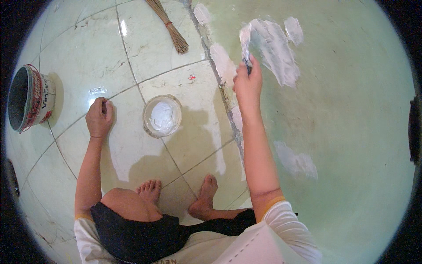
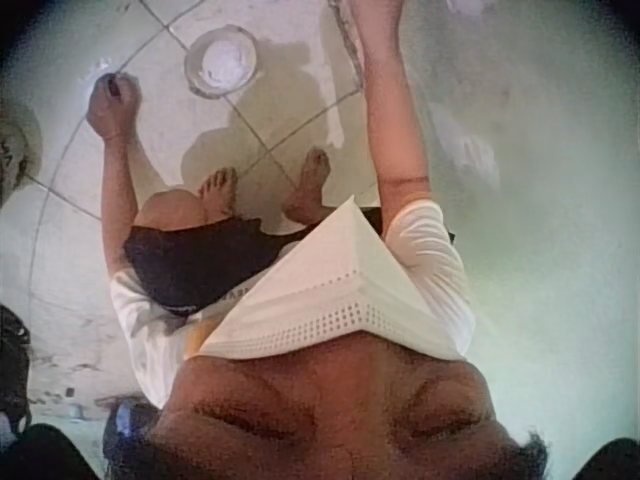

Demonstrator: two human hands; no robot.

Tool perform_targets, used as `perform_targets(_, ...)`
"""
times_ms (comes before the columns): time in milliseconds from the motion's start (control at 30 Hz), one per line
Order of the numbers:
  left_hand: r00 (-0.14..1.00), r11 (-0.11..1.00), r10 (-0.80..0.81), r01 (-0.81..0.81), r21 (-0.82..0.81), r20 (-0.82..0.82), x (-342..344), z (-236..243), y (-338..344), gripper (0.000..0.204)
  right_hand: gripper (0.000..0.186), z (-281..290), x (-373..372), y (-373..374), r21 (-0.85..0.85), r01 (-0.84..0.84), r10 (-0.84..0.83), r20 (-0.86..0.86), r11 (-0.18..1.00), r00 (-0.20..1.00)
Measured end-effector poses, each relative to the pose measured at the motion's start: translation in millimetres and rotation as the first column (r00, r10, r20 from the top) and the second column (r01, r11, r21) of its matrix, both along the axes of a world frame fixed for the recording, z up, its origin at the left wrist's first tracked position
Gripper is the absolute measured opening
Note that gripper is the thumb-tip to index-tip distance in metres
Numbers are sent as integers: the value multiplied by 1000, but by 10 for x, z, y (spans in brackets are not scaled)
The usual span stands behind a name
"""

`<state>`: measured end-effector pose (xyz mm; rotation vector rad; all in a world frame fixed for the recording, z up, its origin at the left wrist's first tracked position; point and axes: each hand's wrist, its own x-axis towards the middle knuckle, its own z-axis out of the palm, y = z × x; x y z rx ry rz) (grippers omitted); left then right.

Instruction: The person applies white putty to cracks and holes in a green wall using a putty knife, dipping the tool into a container of filler to reload it.

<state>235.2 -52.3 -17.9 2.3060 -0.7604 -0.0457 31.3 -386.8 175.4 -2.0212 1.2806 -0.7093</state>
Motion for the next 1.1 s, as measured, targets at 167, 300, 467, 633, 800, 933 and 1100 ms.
perform_targets(167,998,997,14,-9,-77,66,-30,33,-66,14,48,19,92,-354,-2,0,0,2,1000,1000)
perform_targets(300,1000,999,28,-28,-39,8,-28,58,-32,14,46,89,-285,-97,19,85,-85,-5,996,996)
perform_targets(467,1000,1000,5,-5,-8,-11,4,32,39,14,44,480,-628,558,197,241,-256,55,950,965)
perform_targets(633,1000,1000,10,-10,-10,-2,-12,9,-4,16,45,529,-569,660,162,149,-157,36,975,987)
perform_targets(800,1000,1000,8,-8,-19,-23,-28,-11,-43,17,47,365,-16,-63,-70,-21,19,-23,997,1000)
perform_targets(933,998,999,10,-7,-50,56,-26,16,-41,17,49,337,69,-299,-90,-15,16,13,996,1000)
perform_targets(1100,999,998,42,-43,-43,-35,-50,57,-29,16,48,496,-221,-26,30,101,-101,23,994,995)
